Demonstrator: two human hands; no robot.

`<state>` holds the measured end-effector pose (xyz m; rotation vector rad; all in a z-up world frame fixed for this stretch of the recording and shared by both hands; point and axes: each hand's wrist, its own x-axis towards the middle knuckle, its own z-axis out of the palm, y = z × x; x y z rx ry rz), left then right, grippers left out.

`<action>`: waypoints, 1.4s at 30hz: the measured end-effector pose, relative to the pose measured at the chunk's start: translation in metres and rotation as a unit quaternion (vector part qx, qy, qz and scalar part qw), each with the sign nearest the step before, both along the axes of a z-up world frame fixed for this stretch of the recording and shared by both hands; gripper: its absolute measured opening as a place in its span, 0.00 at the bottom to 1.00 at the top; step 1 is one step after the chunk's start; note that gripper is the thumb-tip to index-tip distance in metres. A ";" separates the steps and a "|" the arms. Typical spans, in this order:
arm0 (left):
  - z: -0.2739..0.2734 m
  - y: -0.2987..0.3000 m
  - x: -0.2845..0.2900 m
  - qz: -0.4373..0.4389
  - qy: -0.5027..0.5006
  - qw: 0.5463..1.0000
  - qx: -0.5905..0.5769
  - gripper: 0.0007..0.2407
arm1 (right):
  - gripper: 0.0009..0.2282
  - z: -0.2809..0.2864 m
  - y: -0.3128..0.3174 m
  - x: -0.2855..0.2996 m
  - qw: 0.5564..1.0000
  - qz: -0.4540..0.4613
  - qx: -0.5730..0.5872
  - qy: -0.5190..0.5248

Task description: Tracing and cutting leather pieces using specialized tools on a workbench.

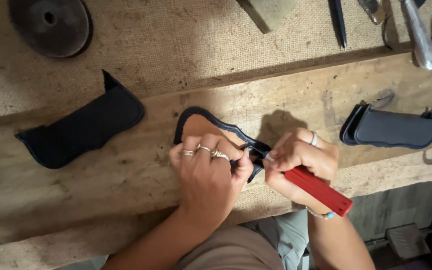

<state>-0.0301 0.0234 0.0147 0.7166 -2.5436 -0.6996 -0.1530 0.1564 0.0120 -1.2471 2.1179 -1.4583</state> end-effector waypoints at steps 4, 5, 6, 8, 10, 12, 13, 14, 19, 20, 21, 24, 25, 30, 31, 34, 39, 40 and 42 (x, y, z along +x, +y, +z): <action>0.000 0.000 0.000 -0.001 -0.004 1.000 -0.003 0.10 | 0.12 0.004 -0.003 0.002 1.000 -0.011 -0.005 -0.014; 0.001 0.000 0.000 0.000 -0.003 1.000 -0.002 0.10 | 0.12 0.003 -0.002 0.002 1.000 -0.011 -0.003 -0.018; 0.001 0.000 -0.001 0.001 -0.003 1.000 -0.002 0.10 | 0.11 0.002 -0.001 0.002 1.000 -0.010 -0.002 -0.021; 0.000 0.001 -0.001 0.003 -0.003 1.000 -0.002 0.10 | 0.12 0.003 -0.001 0.003 1.000 -0.012 -0.002 -0.020; 0.000 0.000 -0.001 0.005 -0.002 1.000 -0.004 0.09 | 0.12 0.002 0.000 0.003 1.000 -0.015 -0.002 -0.018; 0.000 0.001 -0.001 0.004 0.000 1.000 -0.012 0.09 | 0.12 -0.001 0.003 0.003 1.000 -0.014 -0.009 -0.020; 0.000 0.001 -0.001 0.004 0.001 1.000 -0.012 0.09 | 0.12 0.000 0.003 0.004 1.000 -0.014 -0.009 -0.020; 0.000 0.001 -0.001 0.003 0.001 1.000 -0.013 0.10 | 0.12 0.001 0.003 0.005 0.999 -0.020 -0.008 -0.026; -0.003 0.002 0.001 0.003 -0.003 1.000 -0.012 0.10 | 0.14 -0.002 0.006 0.006 1.000 -0.022 -0.003 -0.011; -0.003 0.003 0.001 0.006 0.001 1.000 -0.015 0.10 | 0.13 -0.002 0.007 0.005 1.000 -0.022 -0.005 -0.005; -0.003 0.003 0.001 0.009 0.005 1.000 -0.017 0.10 | 0.13 -0.003 0.008 0.005 1.000 -0.021 -0.007 0.000; -0.003 0.003 0.001 0.009 0.001 1.000 -0.011 0.09 | 0.13 0.000 0.007 0.005 1.000 -0.021 -0.007 -0.004; -0.003 0.003 0.001 0.009 0.001 1.000 -0.011 0.09 | 0.13 0.000 0.008 0.006 1.000 -0.022 -0.007 -0.004; -0.004 0.004 0.002 0.010 0.017 1.000 -0.018 0.11 | 0.13 -0.002 0.010 0.004 1.000 -0.019 -0.015 0.020; -0.005 0.004 0.002 0.009 0.017 1.000 -0.017 0.11 | 0.13 -0.002 0.010 0.005 1.000 -0.020 -0.015 0.019; -0.007 0.004 0.003 0.003 0.014 1.000 -0.018 0.10 | 0.13 -0.001 0.012 0.006 0.999 -0.029 -0.011 0.017; -0.009 0.006 0.004 0.007 0.022 1.000 -0.020 0.10 | 0.14 -0.005 0.018 0.012 0.998 -0.058 -0.018 -0.001; -0.008 0.006 0.003 0.006 0.023 1.000 -0.020 0.10 | 0.14 -0.005 0.018 0.012 0.998 -0.059 -0.018 0.000; -0.007 0.006 0.003 0.011 0.014 1.000 -0.018 0.08 | 0.14 -0.005 0.019 0.014 0.998 -0.061 -0.026 -0.008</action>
